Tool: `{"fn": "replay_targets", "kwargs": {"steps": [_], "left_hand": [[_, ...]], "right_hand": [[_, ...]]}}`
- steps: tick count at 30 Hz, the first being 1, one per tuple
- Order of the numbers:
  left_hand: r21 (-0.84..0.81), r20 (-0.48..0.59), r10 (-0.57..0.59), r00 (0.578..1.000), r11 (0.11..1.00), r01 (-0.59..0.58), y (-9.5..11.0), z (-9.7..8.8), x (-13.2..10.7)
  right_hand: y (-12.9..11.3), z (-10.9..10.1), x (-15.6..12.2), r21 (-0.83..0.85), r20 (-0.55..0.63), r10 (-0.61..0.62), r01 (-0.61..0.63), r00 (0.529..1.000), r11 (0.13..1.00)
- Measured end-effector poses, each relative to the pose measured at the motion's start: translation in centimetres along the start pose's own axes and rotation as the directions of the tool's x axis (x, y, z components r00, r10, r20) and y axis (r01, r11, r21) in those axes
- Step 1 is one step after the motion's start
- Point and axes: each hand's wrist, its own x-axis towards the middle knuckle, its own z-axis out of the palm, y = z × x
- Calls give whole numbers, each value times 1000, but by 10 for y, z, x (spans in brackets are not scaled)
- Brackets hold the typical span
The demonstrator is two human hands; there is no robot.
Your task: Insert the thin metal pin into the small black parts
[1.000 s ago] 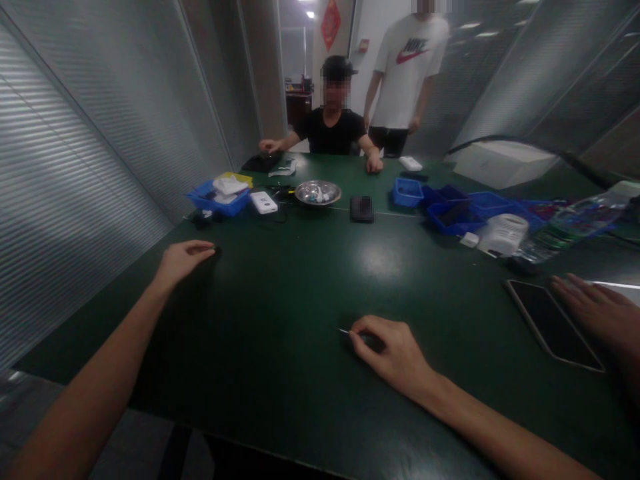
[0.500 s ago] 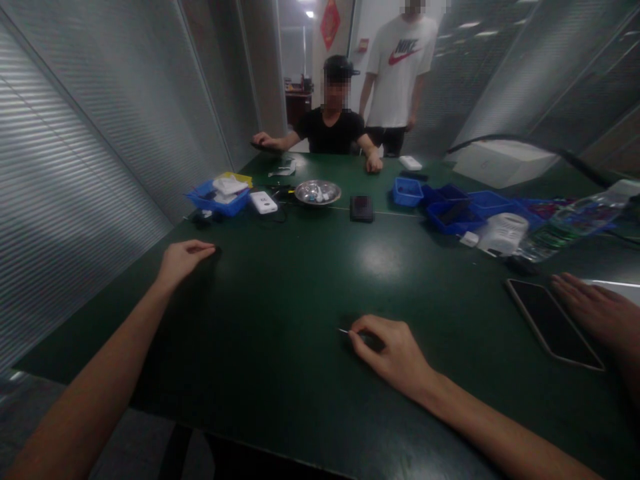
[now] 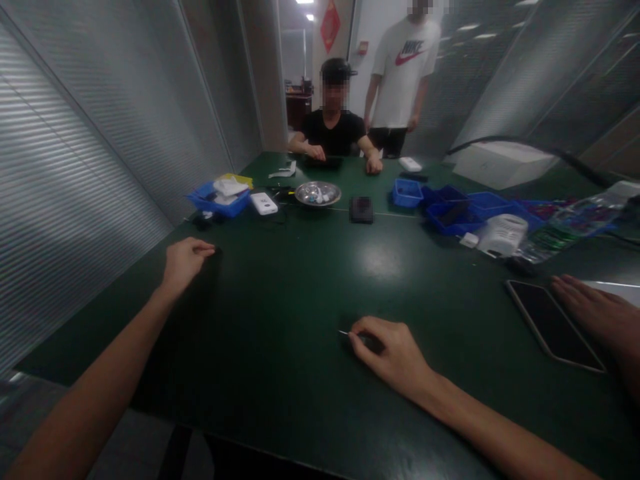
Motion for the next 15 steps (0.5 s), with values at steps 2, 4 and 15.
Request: {"fn": "replay_targets", "kwargs": {"steps": [2,4,15], "left_hand": [[-2,-2,25,1000,1000,-25,1,0,-2],[-2,5,35,999,999,-35,3,-2,-3],[39,9,63,998,997,-64,9,-5,-6]], "right_hand": [[0,0,-1,-2,0,-2,2,1000,1000],[0,-1,-1,-5,1,-3,3,1000,1000],[-2,-3,-2,-1,8,-7,7,1000,1000]]}}
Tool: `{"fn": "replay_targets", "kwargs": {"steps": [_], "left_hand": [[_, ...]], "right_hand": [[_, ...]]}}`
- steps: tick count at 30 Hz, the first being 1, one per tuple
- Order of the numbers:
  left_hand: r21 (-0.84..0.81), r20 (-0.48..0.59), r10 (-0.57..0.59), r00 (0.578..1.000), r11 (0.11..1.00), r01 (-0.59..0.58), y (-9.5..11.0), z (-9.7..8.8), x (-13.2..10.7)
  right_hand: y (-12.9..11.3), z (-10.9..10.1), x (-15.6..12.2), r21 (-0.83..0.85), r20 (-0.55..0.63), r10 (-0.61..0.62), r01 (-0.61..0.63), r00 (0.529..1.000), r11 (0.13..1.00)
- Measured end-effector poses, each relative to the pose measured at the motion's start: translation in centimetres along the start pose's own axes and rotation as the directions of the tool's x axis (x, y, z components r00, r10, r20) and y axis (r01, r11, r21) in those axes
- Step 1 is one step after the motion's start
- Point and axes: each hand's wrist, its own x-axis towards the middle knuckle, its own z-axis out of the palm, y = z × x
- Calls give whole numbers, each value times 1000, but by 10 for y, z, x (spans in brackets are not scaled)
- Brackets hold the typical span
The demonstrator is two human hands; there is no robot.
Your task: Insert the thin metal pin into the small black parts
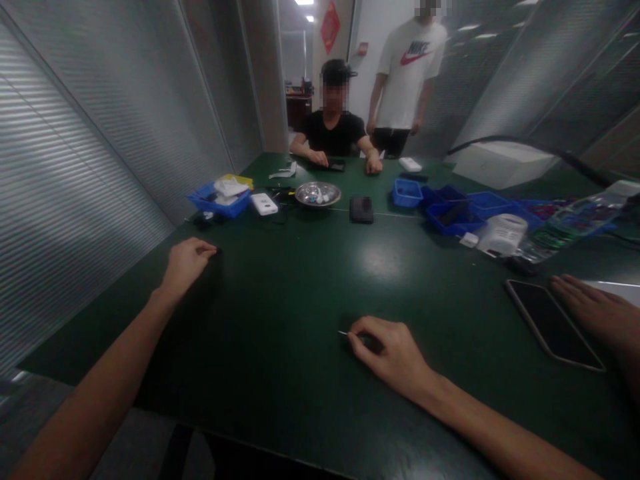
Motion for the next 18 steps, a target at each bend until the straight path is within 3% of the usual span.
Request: {"fn": "replay_targets", "kwargs": {"steps": [5,8,11,14,18], "left_hand": [[-86,29,-91,995,992,93,0,3,-3],[-192,116,-111,987,973,132,22,8,-5],[-351,303,-6,953,929,118,71,16,-15],[-382,488,162,858,923,43,137,27,-39],[-578,573,433,696,816,-32,215,45,-78]], "right_hand": [[1,-1,-1,-3,-3,6,-6,1000,1000],[1,-2,-1,1,-4,8,-8,1000,1000],[1,-3,0,14,2,16,-16,1000,1000],[1,-3,1,33,-4,25,-25,1000,999],[0,-4,1,60,-24,38,-37,999,998]]}}
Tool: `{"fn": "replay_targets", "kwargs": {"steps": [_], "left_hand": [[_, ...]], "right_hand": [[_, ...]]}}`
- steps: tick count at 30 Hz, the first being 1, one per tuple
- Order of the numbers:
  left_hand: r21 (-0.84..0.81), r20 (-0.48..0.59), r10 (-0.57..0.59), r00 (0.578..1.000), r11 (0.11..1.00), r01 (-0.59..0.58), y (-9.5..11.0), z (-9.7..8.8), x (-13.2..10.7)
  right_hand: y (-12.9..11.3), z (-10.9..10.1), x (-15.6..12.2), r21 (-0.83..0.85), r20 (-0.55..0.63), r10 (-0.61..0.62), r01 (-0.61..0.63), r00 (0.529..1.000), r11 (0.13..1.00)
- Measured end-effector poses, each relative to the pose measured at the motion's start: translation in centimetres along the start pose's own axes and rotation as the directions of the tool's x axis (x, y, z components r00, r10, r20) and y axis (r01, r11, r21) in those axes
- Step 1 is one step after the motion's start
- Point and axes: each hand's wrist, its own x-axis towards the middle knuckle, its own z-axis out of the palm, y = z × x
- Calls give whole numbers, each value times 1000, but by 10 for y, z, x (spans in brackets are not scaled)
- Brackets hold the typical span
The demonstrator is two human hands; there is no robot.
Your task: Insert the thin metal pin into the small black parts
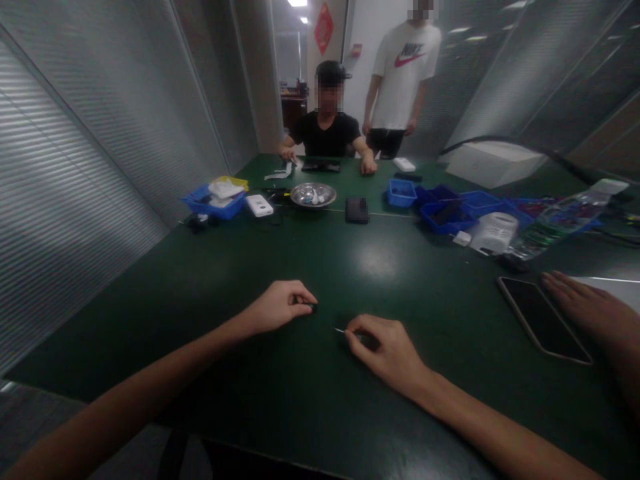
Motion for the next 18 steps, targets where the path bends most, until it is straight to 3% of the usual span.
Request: {"fn": "replay_targets", "kwargs": {"steps": [2,5,9,14,18], "left_hand": [[-54,58,79,995,996,-76,15,25,6],[-50,48,163,985,986,-161,23,46,11],[22,18,219,976,975,-219,23,50,8],[55,18,179,984,982,-180,25,49,1],[53,23,216,976,975,-217,27,51,-1]], "right_hand": [[0,-2,0,17,-18,3,-3,1000,1000],[2,-7,0,24,-30,14,-14,999,1000],[5,-15,1,25,-11,53,-53,999,998],[6,-21,3,35,25,70,-71,997,997],[4,-26,4,42,48,72,-74,996,996]]}}
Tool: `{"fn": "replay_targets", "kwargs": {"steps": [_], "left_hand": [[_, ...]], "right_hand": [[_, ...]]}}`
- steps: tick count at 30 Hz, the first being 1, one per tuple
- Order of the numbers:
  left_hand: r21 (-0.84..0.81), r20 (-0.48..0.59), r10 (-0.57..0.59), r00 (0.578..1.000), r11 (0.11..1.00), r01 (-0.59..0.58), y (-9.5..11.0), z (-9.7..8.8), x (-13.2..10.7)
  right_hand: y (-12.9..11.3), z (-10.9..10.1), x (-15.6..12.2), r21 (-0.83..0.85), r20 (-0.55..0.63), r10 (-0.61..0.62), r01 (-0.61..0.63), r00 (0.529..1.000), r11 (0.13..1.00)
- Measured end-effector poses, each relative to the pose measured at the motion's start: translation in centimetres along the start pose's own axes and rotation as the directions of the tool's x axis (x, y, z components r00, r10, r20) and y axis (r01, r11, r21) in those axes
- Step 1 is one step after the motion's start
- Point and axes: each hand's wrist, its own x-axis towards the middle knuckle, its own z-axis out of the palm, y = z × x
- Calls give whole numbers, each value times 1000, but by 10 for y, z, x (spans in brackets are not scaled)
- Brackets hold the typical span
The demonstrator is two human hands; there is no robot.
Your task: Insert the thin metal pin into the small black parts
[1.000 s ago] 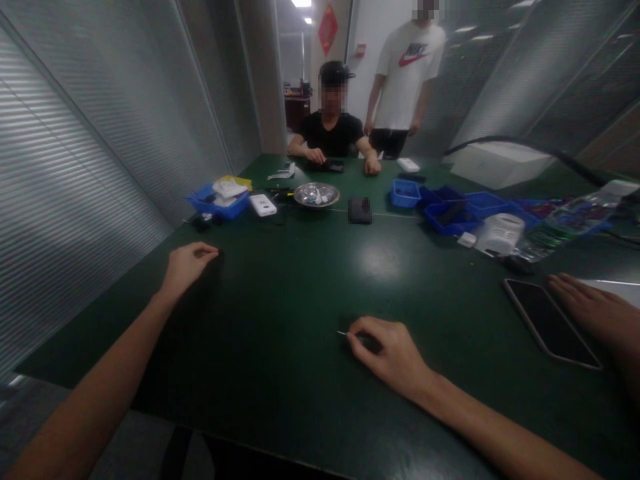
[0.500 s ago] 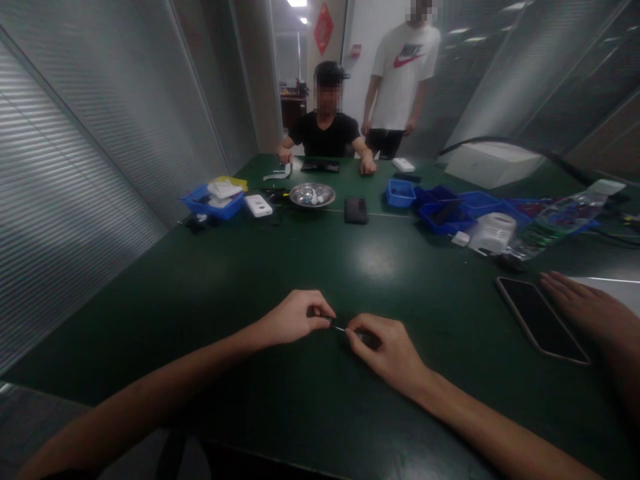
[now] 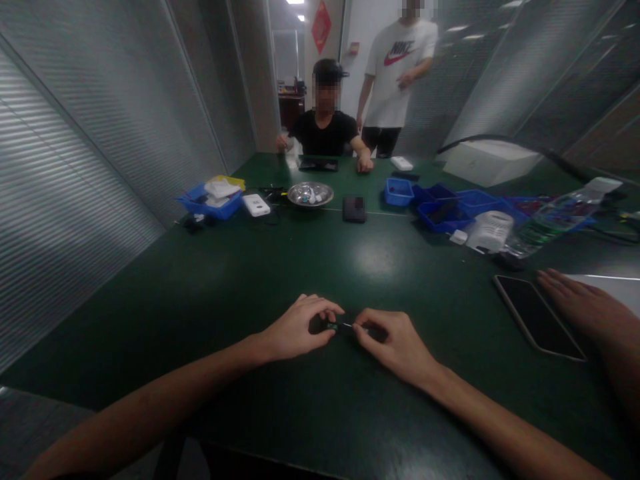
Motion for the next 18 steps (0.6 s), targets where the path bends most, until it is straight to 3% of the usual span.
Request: {"fn": "replay_targets", "kwargs": {"steps": [18], "left_hand": [[-5,3,60,998,998,-60,-1,3,-2]], "right_hand": [[0,-2,3,-32,80,22,-19,997,999]]}}
